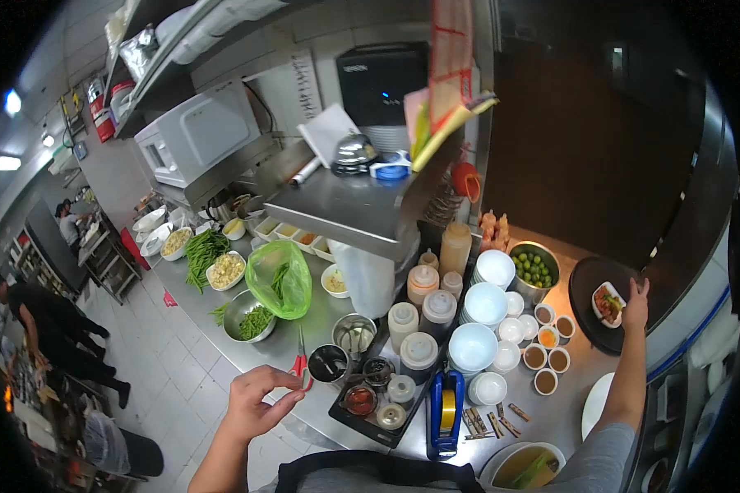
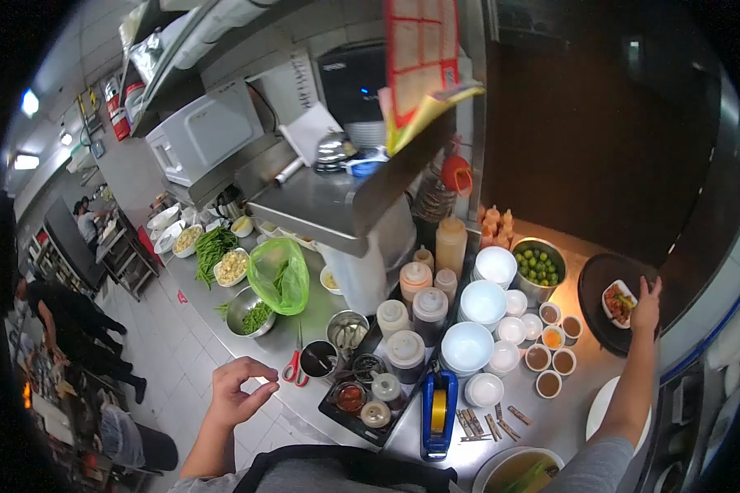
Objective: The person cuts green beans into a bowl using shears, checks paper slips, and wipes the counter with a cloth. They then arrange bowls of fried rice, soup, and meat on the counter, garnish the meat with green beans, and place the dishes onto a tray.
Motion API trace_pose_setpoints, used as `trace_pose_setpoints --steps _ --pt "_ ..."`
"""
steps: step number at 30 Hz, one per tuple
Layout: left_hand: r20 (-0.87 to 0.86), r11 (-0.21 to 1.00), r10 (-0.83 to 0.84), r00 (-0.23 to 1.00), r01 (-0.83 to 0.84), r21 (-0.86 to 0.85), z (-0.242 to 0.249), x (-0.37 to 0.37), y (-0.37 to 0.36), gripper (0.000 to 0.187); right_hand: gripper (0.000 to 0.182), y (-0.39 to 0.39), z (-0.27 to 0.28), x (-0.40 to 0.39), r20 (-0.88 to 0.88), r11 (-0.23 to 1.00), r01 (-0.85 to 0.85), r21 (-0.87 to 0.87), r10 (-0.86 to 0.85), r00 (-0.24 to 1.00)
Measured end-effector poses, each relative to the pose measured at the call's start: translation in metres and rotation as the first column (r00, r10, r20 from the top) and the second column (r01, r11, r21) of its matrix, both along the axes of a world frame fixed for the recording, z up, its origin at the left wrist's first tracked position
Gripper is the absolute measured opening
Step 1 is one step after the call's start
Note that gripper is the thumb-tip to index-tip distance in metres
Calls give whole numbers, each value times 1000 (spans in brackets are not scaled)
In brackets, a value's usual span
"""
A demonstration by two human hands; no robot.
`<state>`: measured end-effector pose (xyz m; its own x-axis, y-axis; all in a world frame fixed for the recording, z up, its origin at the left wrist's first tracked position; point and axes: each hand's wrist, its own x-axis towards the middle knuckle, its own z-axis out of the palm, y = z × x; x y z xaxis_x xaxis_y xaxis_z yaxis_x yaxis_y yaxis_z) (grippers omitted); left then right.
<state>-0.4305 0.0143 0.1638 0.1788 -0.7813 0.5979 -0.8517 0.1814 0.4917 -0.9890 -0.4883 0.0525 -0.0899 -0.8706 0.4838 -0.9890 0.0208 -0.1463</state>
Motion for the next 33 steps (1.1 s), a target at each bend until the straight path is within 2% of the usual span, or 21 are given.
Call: trace_pose_setpoints --steps 2,4,5,6,8,9,10,13,14,15,16,17,18,20,21,23,25,27,29,31,33 --pt "-41 998 49 998 -50 -26 -4 13 16 14 54 34 49 10 -17 997 32 -64 -33 999" --pt "-107 989 142 984 -137 50 -17 26 37 12 55 49 79 7 -51 924 -159 -348 150 987" --pt "-128 991 135 983 -131 35 -35 46 46 16 55 60 94 9 15 913 -173 -369 193 981" --pt "-154 991 131 979 -128 28 -59 66 52 22 50 69 108 15 -76 894 -200 -400 186 980" --pt "-378 977 212 901 -194 85 -78 86 47 41 35 103 140 55 -135 873 -247 -420 209 968" --pt "-420 995 101 902 -90 45 -93 99 45 54 29 121 154 82 -210 826 -319 -465 247 946" --pt "-424 986 167 890 -153 68 -114 110 45 53 25 158 172 125 -49 859 -351 -372 359 932" --pt "-455 950 303 838 -229 210 -189 143 50 46 18 253 193 236 93 773 -615 -158 632 770" --pt "-415 947 311 855 -245 206 -206 151 49 41 18 273 189 267 164 692 -720 -43 716 678" --pt "-374 945 318 871 -261 196 -220 158 46 36 18 299 189 304 182 538 -842 42 824 536" --pt "-332 944 324 886 -277 181 -232 166 41 31 19 316 182 338 339 410 -900 145 834 435" --pt "-281 946 315 906 -277 167 -243 175 35 26 18 328 176 374 389 259 -933 249 856 342" --pt "-228 949 307 924 -277 151 -252 185 29 22 13 337 166 411 303 131 -951 279 928 217" --pt "-102 964 264 959 -258 68 -259 200 16 15 15 341 129 486 287 53 -968 244 950 124" --pt "-96 966 252 963 -245 82 -262 203 13 14 18 332 109 524 181 76 -956 285 975 131" --pt "-59 968 241 969 -236 81 -266 204 10 13 21 310 80 595 44 285 -890 357 946 320" --pt "-8 971 232 973 -231 57 -267 204 9 15 21 273 57 660 -12 476 -766 432 853 522" --pt "30 972 231 973 -232 44 -267 205 10 18 21 220 20 700 70 610 -690 390 727 683" --pt "28 975 217 976 -218 43 -268 209 9 19 22 153 -22 730 -67 615 -655 439 749 659" --pt "25 977 203 979 -204 56 -262 208 12 19 22 129 -35 739 49 712 -558 426 598 800" --pt "27 978 196 980 -197 68 -261 210 11 19 26 117 -38 738 95 692 -552 465 581 808"
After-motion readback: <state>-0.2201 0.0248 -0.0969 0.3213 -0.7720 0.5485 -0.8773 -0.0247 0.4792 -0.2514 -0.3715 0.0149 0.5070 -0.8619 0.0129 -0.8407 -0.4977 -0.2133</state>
